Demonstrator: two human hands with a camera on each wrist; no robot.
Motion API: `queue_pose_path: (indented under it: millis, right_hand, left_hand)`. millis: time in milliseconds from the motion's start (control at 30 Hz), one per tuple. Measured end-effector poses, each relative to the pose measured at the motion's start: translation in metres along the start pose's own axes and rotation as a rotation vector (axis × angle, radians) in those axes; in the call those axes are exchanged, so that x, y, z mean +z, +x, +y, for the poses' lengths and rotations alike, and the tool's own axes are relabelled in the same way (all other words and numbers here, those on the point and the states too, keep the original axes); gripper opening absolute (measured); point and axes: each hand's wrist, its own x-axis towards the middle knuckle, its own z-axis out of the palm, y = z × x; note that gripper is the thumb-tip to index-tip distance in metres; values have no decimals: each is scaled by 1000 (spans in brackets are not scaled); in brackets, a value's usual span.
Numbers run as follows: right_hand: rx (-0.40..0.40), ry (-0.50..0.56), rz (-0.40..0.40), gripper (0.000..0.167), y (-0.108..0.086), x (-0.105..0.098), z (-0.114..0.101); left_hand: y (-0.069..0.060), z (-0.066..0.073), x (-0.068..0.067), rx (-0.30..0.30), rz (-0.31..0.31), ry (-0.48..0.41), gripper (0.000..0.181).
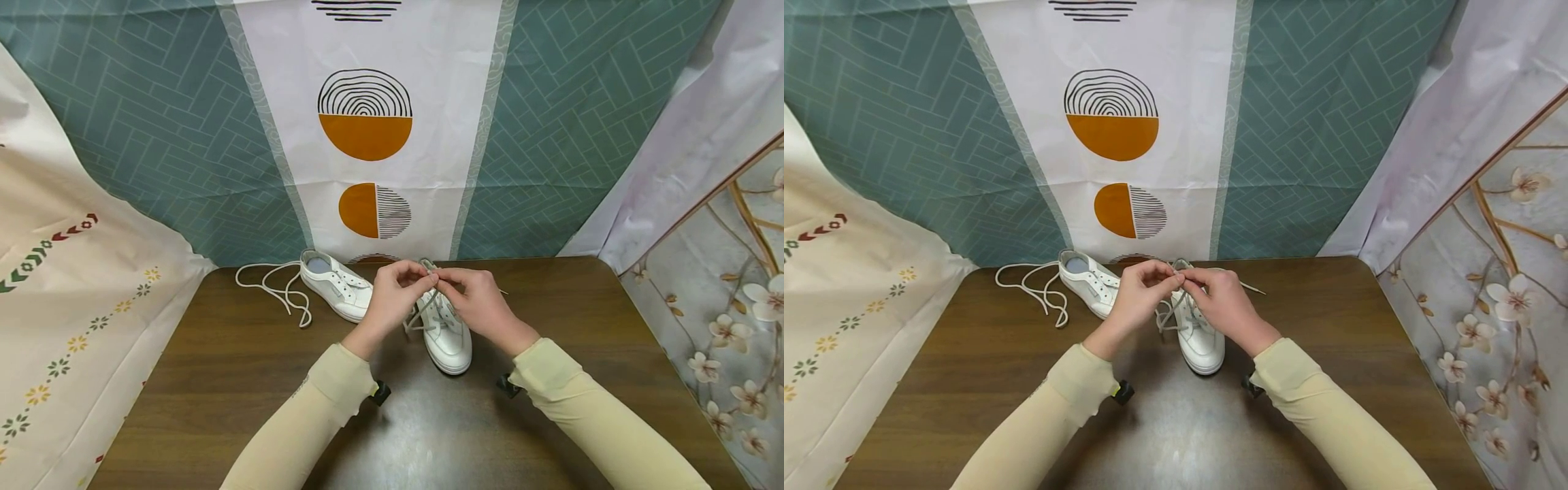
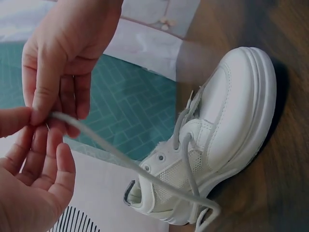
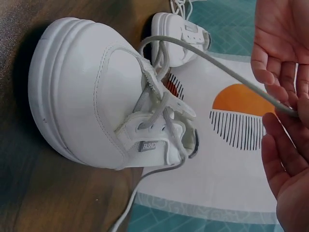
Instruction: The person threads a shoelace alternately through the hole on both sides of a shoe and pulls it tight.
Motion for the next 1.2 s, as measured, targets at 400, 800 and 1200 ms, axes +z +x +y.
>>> queue_pose_path:
  millis: [400, 800, 1200]
  right_hand:
    - [226, 629, 119, 23, 12, -39, 1]
    - [334, 34, 139, 25, 12, -100, 5]
    - [374, -154, -124, 24, -4, -91, 27]
  left_hand:
    - [14, -39, 0, -15, 35, 93, 13]
    - [28, -82, 10, 68, -219, 727, 35]
    - [36, -90, 22, -8, -220, 856, 33]
